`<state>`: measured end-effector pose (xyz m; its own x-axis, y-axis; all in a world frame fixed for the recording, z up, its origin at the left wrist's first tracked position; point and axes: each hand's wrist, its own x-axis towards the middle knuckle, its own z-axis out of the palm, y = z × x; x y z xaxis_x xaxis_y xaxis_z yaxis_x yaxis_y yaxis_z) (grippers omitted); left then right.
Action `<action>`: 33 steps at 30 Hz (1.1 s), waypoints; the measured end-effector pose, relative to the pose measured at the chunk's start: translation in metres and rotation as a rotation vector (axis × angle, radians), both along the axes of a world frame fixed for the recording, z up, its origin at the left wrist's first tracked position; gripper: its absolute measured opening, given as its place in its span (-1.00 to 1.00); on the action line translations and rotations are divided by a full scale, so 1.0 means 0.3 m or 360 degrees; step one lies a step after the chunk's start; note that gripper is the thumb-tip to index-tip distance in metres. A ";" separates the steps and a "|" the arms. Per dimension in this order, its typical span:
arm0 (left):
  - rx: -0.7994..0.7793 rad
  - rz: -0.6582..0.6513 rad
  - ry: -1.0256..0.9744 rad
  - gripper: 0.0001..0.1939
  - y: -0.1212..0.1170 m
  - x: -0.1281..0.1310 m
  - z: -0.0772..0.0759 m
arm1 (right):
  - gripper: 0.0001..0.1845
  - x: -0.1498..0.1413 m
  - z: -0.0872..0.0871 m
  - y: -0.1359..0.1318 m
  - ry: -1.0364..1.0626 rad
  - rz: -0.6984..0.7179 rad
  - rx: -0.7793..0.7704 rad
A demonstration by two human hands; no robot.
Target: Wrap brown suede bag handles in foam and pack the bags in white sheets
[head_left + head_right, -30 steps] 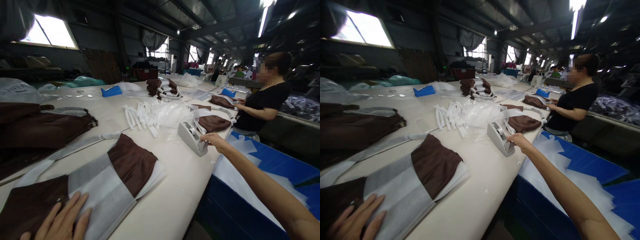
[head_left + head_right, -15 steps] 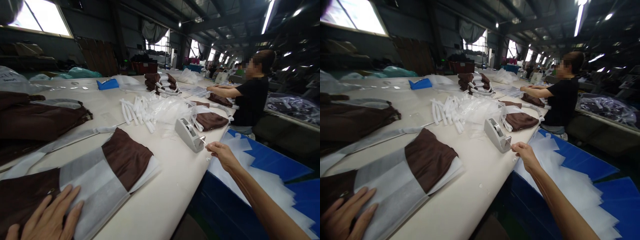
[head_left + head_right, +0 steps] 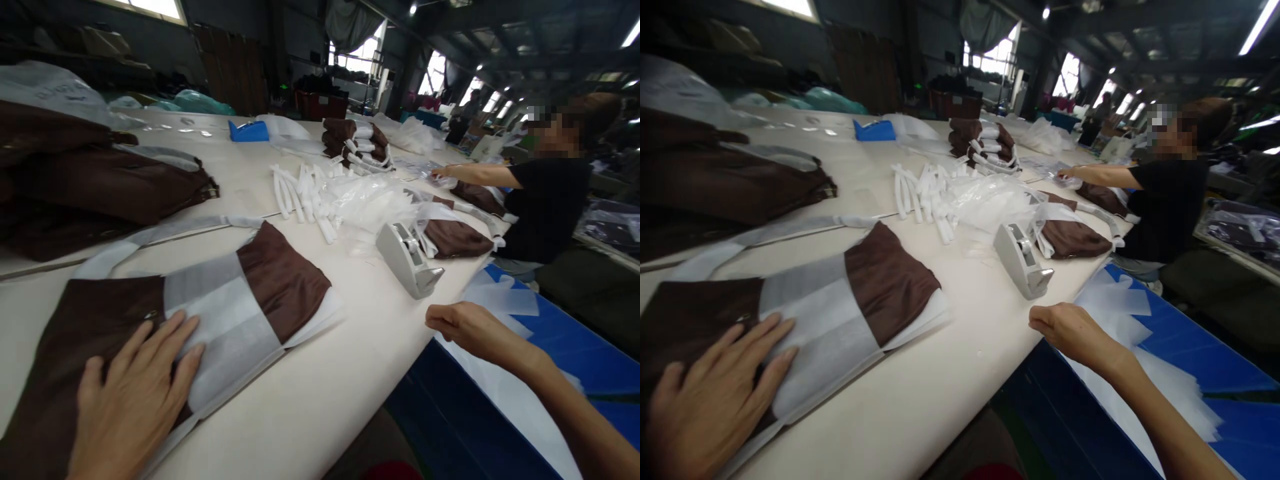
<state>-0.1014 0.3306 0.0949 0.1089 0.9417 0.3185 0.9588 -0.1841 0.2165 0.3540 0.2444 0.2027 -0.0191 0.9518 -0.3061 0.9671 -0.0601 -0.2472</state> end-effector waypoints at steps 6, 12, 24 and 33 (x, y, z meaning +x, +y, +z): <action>-0.0081 0.0000 0.0197 -0.57 -0.045 0.033 0.045 | -0.77 -0.409 0.148 0.158 0.0181 0.1660 -0.0344; -0.0141 0.0063 0.0057 -0.59 -0.064 0.030 0.031 | -0.87 -0.843 0.101 0.515 0.0175 0.2010 -0.0560; -0.0016 0.0042 -0.0249 -0.46 -0.070 0.028 -0.013 | -0.75 -1.219 -0.002 0.827 -0.0114 0.1990 -0.0604; -0.0102 0.0037 -0.0235 -0.60 -0.063 0.035 0.000 | -0.77 -1.292 -0.083 0.883 -0.0348 0.2012 -0.0726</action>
<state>-0.0910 0.3117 0.0948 0.0430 0.9623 0.2685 0.9194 -0.1433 0.3663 -0.0337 0.5093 0.1778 -0.7059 0.1345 -0.6954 0.4384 0.8541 -0.2799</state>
